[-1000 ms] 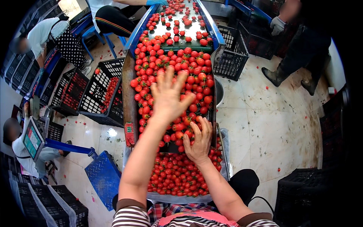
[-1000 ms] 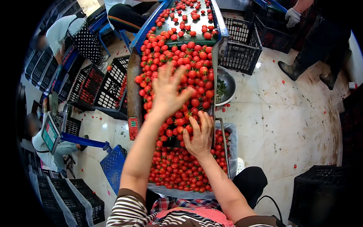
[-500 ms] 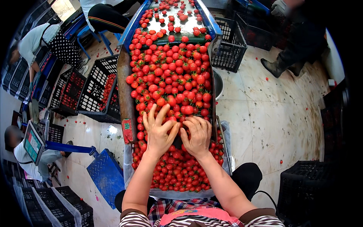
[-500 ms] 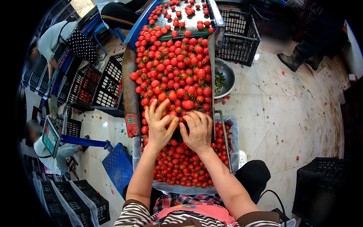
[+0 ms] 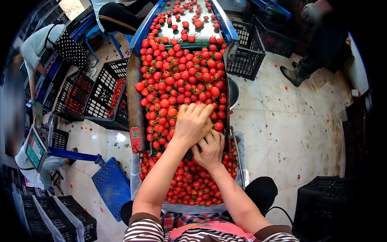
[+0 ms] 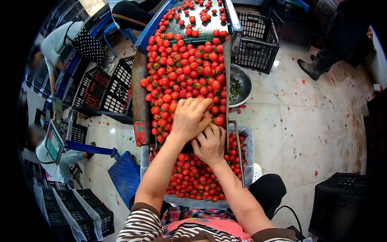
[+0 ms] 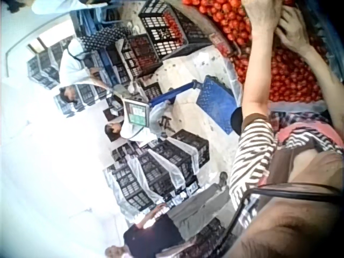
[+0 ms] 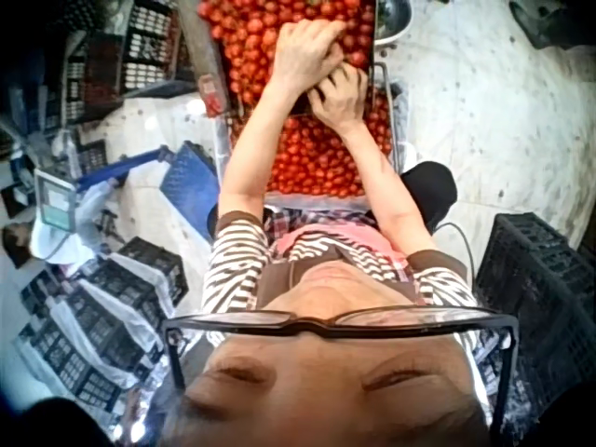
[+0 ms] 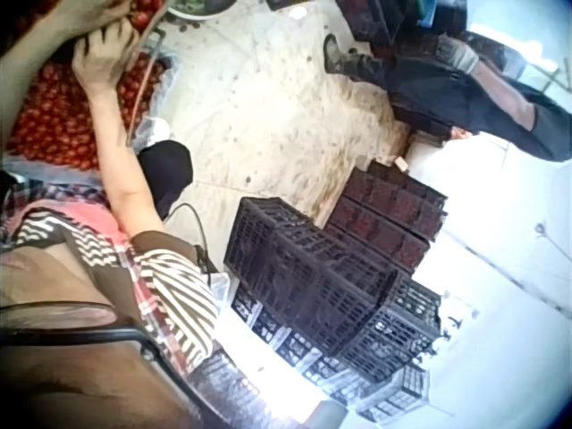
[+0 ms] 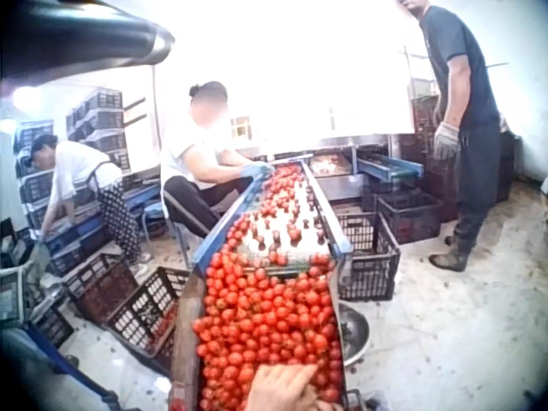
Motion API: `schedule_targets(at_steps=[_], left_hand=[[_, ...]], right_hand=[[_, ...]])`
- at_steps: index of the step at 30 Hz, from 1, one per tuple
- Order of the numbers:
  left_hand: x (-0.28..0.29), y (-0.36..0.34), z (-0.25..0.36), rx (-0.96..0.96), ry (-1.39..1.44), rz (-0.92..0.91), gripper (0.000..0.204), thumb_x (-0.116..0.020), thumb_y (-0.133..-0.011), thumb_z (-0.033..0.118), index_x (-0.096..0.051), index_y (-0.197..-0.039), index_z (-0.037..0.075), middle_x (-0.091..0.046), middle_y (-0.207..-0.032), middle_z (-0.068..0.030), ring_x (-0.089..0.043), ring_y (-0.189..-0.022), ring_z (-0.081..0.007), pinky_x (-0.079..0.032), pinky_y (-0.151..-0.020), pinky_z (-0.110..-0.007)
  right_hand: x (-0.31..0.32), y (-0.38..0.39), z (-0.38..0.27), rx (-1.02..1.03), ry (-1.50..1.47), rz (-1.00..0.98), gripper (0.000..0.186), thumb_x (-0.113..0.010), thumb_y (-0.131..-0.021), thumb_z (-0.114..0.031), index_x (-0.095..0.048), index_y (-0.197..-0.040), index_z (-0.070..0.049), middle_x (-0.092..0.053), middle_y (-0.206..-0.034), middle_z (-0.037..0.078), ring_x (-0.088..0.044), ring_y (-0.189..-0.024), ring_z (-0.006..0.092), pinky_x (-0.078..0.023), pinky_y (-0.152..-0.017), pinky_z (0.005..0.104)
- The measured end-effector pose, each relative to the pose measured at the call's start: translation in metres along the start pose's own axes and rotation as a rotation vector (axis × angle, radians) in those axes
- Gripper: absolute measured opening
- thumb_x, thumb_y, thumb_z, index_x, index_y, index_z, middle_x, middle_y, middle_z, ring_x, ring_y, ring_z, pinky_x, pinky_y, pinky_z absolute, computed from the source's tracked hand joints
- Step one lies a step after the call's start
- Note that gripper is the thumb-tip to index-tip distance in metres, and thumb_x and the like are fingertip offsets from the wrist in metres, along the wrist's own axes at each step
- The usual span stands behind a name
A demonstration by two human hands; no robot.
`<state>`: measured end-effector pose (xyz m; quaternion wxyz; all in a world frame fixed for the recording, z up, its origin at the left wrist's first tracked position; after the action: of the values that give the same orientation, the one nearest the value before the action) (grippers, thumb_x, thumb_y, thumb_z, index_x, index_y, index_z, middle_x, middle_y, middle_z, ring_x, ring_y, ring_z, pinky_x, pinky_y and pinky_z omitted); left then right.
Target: The person sorts cherry tomatoes from a conveyor belt into a plastic-lined crate. They arrange the tomatoes by hand, occasionally transfer them into a metal bowl, and place the filled crate onto a scale.
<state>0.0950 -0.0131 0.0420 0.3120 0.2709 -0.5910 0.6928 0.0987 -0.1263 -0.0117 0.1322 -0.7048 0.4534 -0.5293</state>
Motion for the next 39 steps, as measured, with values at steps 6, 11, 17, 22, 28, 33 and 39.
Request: schedule_targets(at_steps=[6,11,17,22,28,33,39], left_hand=[[0.074,0.039,-0.065,0.404,0.608,0.105,0.025,-0.063,-0.089,0.015,-0.061,-0.112,0.006,-0.064,-0.098,-0.0086,-0.061,-0.078,-0.0193,-0.053,-0.072,-0.032],[0.096,-0.017,-0.122,0.851,0.889,0.410,0.030,-0.054,-0.097,0.018,-0.057,-0.123,0.003,-0.065,-0.103,-0.0098,-0.063,-0.089,-0.0166,-0.054,-0.077,-0.032],[0.016,0.037,-0.063,0.479,-0.203,-0.153,0.054,-0.061,-0.088,0.042,-0.053,-0.134,0.015,-0.038,-0.146,-0.0202,-0.017,-0.141,-0.0431,-0.013,-0.111,-0.062],[0.039,0.076,-0.052,0.446,-0.054,-0.085,0.017,-0.068,-0.086,0.025,-0.067,-0.094,0.010,-0.054,-0.124,-0.0092,-0.036,-0.132,-0.0364,-0.026,-0.108,-0.050],[0.013,0.022,-0.061,0.276,-0.286,0.005,0.020,-0.069,-0.083,0.024,-0.069,-0.101,0.015,-0.061,-0.105,-0.0004,-0.050,-0.106,-0.0242,-0.034,-0.089,-0.041],[0.009,0.005,-0.063,0.328,-0.235,-0.245,0.020,-0.071,-0.079,0.020,-0.068,-0.097,0.013,-0.065,-0.092,-0.0018,-0.056,-0.096,-0.0228,-0.035,-0.084,-0.041],[0.051,0.029,-0.058,0.344,0.206,-0.130,0.031,-0.076,-0.075,0.008,-0.066,-0.104,0.007,-0.066,-0.094,-0.0059,-0.062,-0.088,-0.0202,-0.049,-0.078,-0.033]], right_hand=[[-0.002,-0.002,-0.001,-0.050,-0.069,0.033,0.018,-0.069,-0.078,-0.018,-0.067,-0.094,-0.009,-0.064,-0.104,0.003,-0.056,-0.104,0.0239,-0.038,-0.092,0.0413],[-0.001,0.002,0.003,0.006,-0.121,0.104,0.023,-0.072,-0.076,-0.016,-0.064,-0.097,-0.011,-0.061,-0.106,0.002,-0.054,-0.104,0.0243,-0.039,-0.090,0.0411],[-0.004,-0.001,0.001,-0.055,0.075,0.002,0.045,-0.062,-0.087,-0.032,-0.058,-0.127,-0.011,-0.044,-0.139,0.020,-0.039,-0.131,0.0381,-0.023,-0.112,0.0561],[-0.002,0.007,0.005,-0.070,-0.139,-0.024,0.033,-0.068,-0.081,-0.023,-0.061,-0.110,-0.010,-0.053,-0.112,0.011,-0.051,-0.108,0.0285,-0.037,-0.098,0.0449],[0.001,-0.004,-0.003,-0.043,-0.008,0.100,0.034,-0.067,-0.082,-0.023,-0.060,-0.113,-0.010,-0.054,-0.118,0.012,-0.050,-0.115,0.0295,-0.031,-0.105,0.0497],[-0.005,0.002,0.002,0.001,-0.053,0.005,0.016,-0.066,-0.084,-0.020,-0.066,-0.095,-0.008,-0.062,-0.108,0.005,-0.057,-0.106,0.0218,-0.033,-0.103,0.0458],[-0.005,0.001,0.000,-0.015,-0.067,0.023,0.014,-0.067,-0.083,-0.018,-0.066,-0.093,-0.008,-0.062,-0.105,0.004,-0.057,-0.104,0.0211,-0.034,-0.102,0.0451]])
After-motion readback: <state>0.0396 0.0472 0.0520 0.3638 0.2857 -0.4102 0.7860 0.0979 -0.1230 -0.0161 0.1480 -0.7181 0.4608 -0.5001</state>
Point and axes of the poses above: each hand's wrist, its own y-axis away from the middle knuckle, its own x-axis out of the back of the hand, z = x × y, the point moved 2 cm from there along -y, towards the middle knuckle
